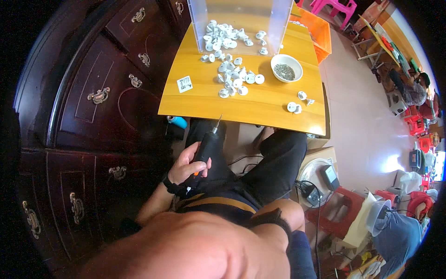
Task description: Assembling small white plastic components using an electric screwdriver in a workshop setting.
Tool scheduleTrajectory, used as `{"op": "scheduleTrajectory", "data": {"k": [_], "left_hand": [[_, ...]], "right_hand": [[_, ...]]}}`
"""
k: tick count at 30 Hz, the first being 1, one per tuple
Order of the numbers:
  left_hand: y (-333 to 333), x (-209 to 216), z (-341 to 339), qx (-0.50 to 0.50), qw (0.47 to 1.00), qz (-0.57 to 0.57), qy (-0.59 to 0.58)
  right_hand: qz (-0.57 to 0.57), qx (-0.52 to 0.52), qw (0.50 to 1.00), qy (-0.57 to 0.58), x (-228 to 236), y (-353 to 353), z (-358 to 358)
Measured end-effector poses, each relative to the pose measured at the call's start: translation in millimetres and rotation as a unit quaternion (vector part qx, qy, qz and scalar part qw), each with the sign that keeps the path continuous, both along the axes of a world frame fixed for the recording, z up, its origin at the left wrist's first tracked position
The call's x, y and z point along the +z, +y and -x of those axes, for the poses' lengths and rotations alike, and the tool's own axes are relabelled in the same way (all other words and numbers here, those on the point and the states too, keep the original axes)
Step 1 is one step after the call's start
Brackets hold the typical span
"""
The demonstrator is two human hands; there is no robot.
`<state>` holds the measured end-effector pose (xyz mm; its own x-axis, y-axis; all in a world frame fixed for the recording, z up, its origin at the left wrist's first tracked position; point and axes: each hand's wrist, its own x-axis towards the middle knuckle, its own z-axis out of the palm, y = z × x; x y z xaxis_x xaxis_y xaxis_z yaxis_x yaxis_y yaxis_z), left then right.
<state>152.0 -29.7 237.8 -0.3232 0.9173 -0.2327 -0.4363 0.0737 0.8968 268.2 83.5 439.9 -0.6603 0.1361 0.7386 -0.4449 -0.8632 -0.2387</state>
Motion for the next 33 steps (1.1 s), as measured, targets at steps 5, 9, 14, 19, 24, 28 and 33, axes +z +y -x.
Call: {"op": "scheduleTrajectory", "data": {"k": [5, 9, 14, 19, 24, 28, 33], "left_hand": [[-12.5, -4.9, 6.6, 0.027, 0.998, 0.035, 0.048], [-8.4, -4.9, 5.9, 0.021, 1.000, 0.013, 0.017], [-12.0, -4.6, 8.4, 0.025, 0.999, 0.020, -0.004], [-14.6, -3.4, 12.4, 0.030, 0.999, 0.019, 0.015], [-16.9, -6.1, 14.1, 0.037, 0.999, 0.013, 0.012], [-14.4, -5.0, 14.3, 0.034, 0.999, 0.026, 0.013], [-10.7, -2.5, 13.7, 0.036, 0.999, 0.022, 0.007]], "right_hand": [[0.047, 0.006, 0.992, -0.116, -2.8, 34.5, 34.3], [-0.094, -0.310, 0.834, -0.446, -88.1, 105.3, 45.3], [-0.357, -0.553, 0.554, -0.510, -210.5, 170.3, 60.1], [-0.433, -0.591, 0.460, -0.502, -235.1, 179.4, 71.8], [-0.522, -0.594, 0.394, -0.469, -223.1, 177.0, 83.0], [-0.577, -0.598, 0.370, -0.416, -218.4, 176.3, 88.8], [-0.620, -0.596, 0.342, -0.379, -219.0, 174.9, 93.6]]}}
